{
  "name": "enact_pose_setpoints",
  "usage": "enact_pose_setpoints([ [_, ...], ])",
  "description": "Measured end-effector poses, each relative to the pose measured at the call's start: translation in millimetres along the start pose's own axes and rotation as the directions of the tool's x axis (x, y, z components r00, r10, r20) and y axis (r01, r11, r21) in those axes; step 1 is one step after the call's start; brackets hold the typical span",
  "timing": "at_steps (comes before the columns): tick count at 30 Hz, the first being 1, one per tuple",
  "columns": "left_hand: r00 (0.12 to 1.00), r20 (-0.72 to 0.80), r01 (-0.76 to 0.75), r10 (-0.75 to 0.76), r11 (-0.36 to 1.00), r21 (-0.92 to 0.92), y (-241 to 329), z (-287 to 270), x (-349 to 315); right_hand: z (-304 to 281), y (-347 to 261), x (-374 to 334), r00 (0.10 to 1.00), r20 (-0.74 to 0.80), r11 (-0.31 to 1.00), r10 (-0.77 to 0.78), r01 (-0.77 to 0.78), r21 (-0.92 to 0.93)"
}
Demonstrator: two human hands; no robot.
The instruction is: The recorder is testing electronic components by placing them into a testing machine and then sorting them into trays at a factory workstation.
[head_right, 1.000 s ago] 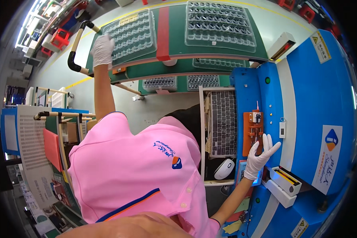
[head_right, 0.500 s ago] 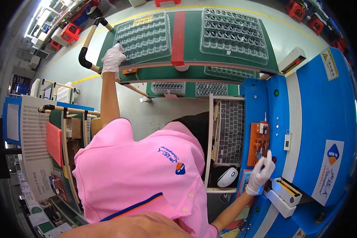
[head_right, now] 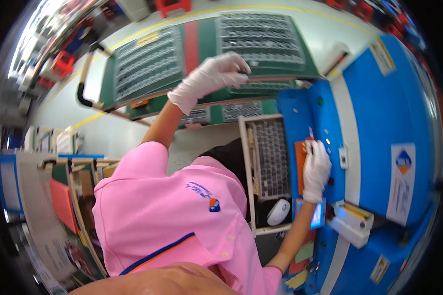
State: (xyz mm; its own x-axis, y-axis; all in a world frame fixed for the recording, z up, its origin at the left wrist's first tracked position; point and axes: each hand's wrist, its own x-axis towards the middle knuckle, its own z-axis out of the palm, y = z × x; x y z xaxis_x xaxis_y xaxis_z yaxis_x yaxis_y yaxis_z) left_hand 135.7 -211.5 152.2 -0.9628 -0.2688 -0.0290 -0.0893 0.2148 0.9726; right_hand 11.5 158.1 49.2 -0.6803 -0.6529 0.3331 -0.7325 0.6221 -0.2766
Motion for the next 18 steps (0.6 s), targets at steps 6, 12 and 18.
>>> enact_pose_setpoints([
  [6,0.885,0.342,-0.389,0.316,0.906,0.167,-58,164,72,33,15,0,0.982,-0.187,0.999,-0.012,0.004,-0.045],
  [12,0.864,0.122,-0.494,0.488,0.869,0.028,-78,247,84,9,14,-17,0.891,-0.402,0.977,0.212,-0.189,0.096],
  [18,0.643,0.257,-0.766,0.722,0.61,0.204,-104,266,85,-25,-8,-71,0.723,-0.568,0.917,0.394,-0.271,0.291],
])
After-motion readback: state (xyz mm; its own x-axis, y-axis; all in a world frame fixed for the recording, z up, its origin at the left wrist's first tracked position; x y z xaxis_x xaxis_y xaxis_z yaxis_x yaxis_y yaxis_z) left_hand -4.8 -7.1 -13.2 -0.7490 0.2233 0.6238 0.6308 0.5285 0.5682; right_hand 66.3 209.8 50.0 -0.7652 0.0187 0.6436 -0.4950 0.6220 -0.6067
